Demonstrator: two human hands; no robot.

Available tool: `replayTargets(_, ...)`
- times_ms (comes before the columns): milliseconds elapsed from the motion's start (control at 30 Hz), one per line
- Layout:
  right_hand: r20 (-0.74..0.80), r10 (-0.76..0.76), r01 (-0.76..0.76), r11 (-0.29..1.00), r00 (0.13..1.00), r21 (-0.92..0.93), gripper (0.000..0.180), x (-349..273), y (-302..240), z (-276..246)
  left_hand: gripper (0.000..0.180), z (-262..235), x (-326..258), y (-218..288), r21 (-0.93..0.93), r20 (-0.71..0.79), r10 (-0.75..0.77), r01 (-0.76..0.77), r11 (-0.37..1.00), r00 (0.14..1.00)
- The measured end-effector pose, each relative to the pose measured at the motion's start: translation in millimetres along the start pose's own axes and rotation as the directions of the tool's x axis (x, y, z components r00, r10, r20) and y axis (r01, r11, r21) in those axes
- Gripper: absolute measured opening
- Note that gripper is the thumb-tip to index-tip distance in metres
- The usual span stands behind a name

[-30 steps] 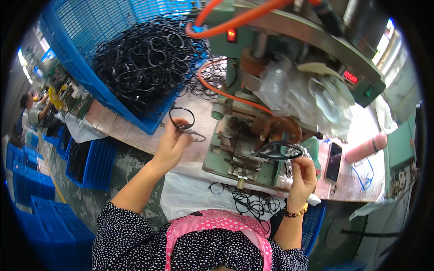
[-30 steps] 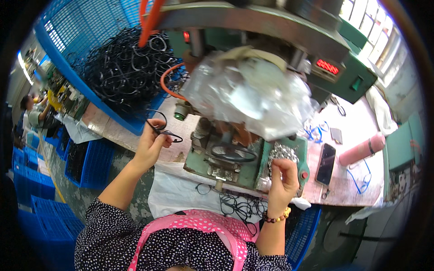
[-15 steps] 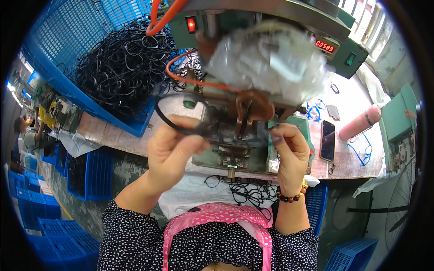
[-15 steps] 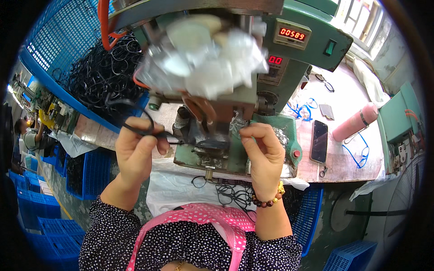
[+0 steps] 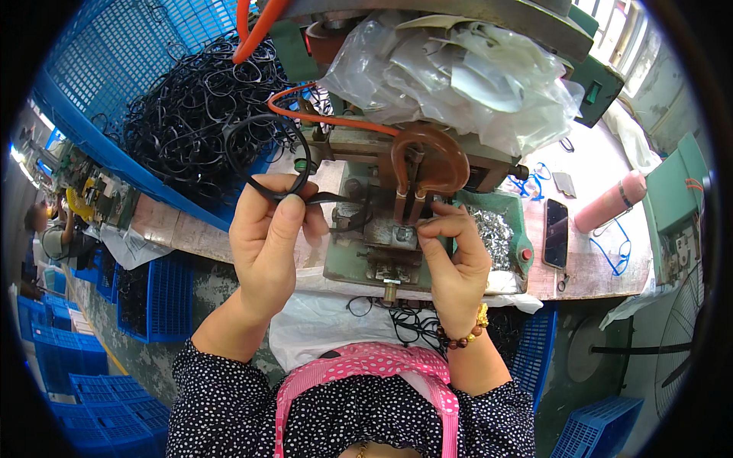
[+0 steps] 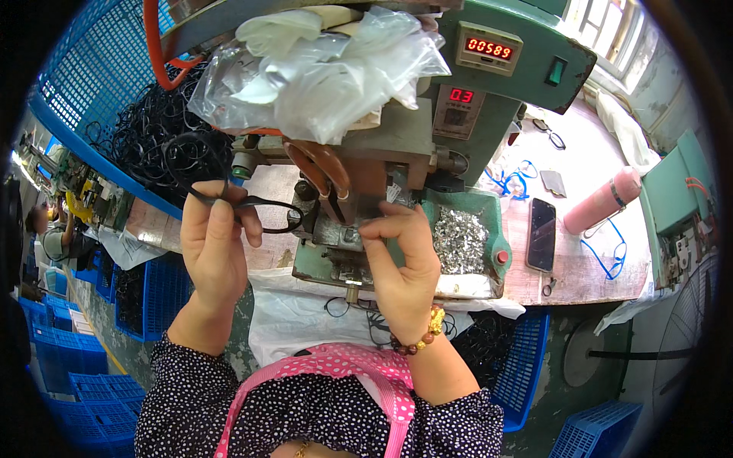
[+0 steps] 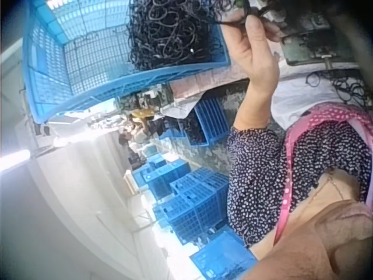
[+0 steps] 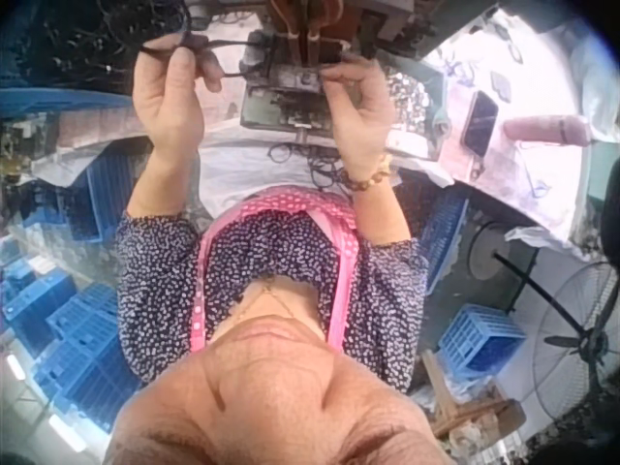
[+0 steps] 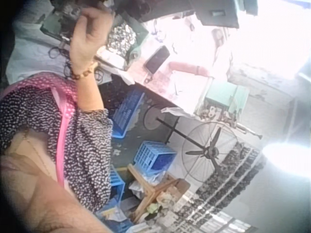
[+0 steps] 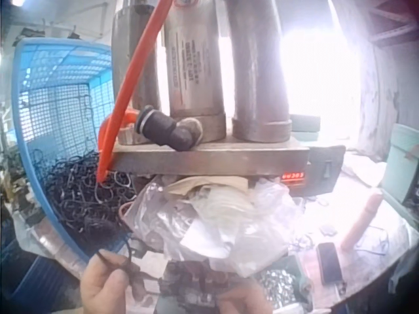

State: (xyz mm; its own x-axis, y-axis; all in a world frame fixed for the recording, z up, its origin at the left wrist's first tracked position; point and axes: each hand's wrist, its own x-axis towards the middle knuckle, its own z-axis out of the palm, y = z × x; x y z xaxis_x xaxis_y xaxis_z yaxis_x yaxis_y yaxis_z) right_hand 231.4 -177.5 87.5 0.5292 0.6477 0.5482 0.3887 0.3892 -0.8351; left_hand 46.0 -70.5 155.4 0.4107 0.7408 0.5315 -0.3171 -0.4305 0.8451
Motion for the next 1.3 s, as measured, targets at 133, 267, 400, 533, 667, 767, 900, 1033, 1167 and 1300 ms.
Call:
replayTargets(133, -0.007, 0.059, -0.058, 0.997, 0.998, 0.040, 0.023, -3.1, 2.4, 11.7, 0.022, 3.3, 11.0, -6.7, -0.041, -0.049, 0.015, -0.017, 0.999, 0.999)
replayTargets(267, -0.044, 0.220, -0.197, 0.935, 0.975, 0.295, 0.038, -4.4, -0.7, 25.6, 0.021, 5.2, 16.0, -12.7, -0.094, -0.075, 0.056, -0.063, 0.994, 0.996)
replayTargets(400, 0.000, 0.209, -0.198, 0.930, 0.978, 0.310, 0.048, -2.5, -4.3, 27.5, 0.022, 3.6, 16.0, -14.6, -0.068, -0.053, 0.081, -0.085, 0.994, 0.995)
replayTargets(533, 0.028, 0.208, -0.207, 0.929, 0.978, 0.305, 0.053, -2.2, -7.3, 27.3, 0.022, 2.5, 15.1, -16.2, -0.066, -0.054, 0.087, -0.090, 0.994, 0.995)
replayTargets(667, 0.038, 0.183, -0.186, 0.947, 0.982, 0.263, 0.054, -4.5, -5.9, 25.4, 0.022, 2.9, 15.2, -17.3, -0.063, -0.042, 0.105, -0.108, 0.992, 0.994)
replayTargets(767, 0.033, 0.193, -0.195, 0.947, 0.981, 0.254, 0.053, -6.1, -0.5, 25.9, 0.021, 3.8, 15.0, -17.3, -0.074, -0.047, 0.103, -0.106, 0.992, 0.994)
replayTargets(900, 0.024, 0.140, -0.142, 0.977, 0.990, 0.160, 0.050, -4.4, 3.4, 24.6, 0.021, 4.9, 13.8, -17.5, -0.070, -0.080, 0.081, -0.086, 0.994, 0.994)
replayTargets(1033, 0.042, 0.305, -0.300, 0.890, 0.951, 0.343, 0.048, -6.6, -6.2, 24.4, 0.021, 3.7, 14.7, -18.8, -0.053, -0.047, 0.103, -0.105, 0.993, 0.994)
replayTargets(1167, 0.077, 0.254, -0.264, 0.884, 0.964, 0.385, 0.046, -3.5, -5.6, 26.7, 0.021, 4.8, 13.3, -20.3, -0.090, -0.047, 0.109, -0.113, 0.990, 0.993)
replayTargets(1300, 0.024, 0.219, -0.219, 0.953, 0.975, 0.210, 0.045, -6.5, 2.7, 27.0, 0.020, 6.0, 12.4, -21.5, -0.092, -0.062, 0.103, -0.109, 0.990, 0.993)
